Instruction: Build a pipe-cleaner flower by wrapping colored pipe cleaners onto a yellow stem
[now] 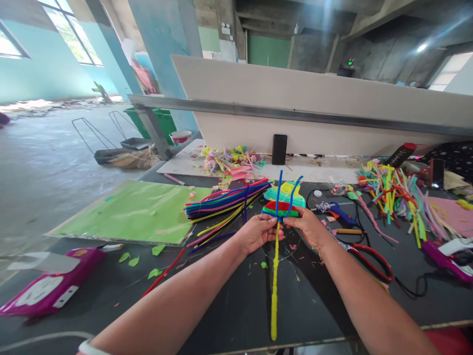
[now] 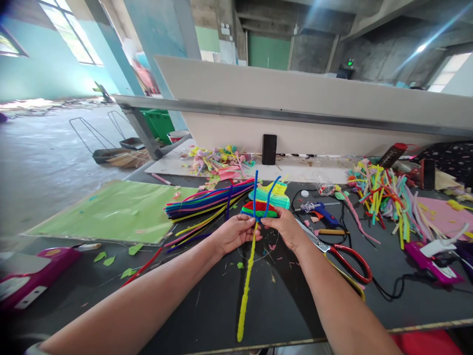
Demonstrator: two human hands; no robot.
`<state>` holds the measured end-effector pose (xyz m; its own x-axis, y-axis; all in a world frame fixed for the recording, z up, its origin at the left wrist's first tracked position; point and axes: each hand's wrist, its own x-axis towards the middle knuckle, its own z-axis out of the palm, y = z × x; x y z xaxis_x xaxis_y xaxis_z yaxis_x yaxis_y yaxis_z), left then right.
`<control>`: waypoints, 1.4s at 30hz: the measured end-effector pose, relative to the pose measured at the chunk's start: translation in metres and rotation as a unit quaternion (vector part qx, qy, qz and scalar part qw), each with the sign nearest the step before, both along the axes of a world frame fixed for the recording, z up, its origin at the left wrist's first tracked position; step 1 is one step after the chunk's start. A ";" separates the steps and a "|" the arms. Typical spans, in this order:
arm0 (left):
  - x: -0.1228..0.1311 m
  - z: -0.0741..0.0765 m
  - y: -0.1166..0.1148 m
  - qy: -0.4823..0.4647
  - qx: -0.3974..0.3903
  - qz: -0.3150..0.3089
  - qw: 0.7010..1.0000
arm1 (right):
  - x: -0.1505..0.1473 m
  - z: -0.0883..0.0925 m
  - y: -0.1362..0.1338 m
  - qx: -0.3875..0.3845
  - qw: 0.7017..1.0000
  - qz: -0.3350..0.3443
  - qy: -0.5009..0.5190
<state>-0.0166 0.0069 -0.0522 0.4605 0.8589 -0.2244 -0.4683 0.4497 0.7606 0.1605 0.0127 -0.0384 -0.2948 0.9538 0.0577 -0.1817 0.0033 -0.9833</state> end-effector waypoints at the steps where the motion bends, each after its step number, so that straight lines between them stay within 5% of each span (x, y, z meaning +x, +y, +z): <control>1: 0.000 0.000 0.000 -0.005 0.002 0.002 1.000 | 0.000 0.001 -0.001 -0.007 1.000 0.008 0.014; 11: -0.001 -0.001 0.003 -0.023 0.011 0.010 1.000 | -0.005 0.000 -0.002 -0.087 0.992 -0.013 0.091; 29: 0.002 -0.005 0.000 -0.009 0.067 0.009 0.998 | -0.011 -0.009 0.001 -0.100 0.990 -0.049 0.091; 42: 0.004 -0.004 -0.001 -0.024 0.062 0.019 0.998 | -0.005 -0.010 0.002 -0.132 0.986 -0.004 0.104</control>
<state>-0.0131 0.0056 -0.0558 0.4350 0.8956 -0.0931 -0.5209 0.3347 0.7853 0.1560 0.0151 -0.0480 -0.2952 0.9459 -0.1343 -0.3803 -0.2453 -0.8918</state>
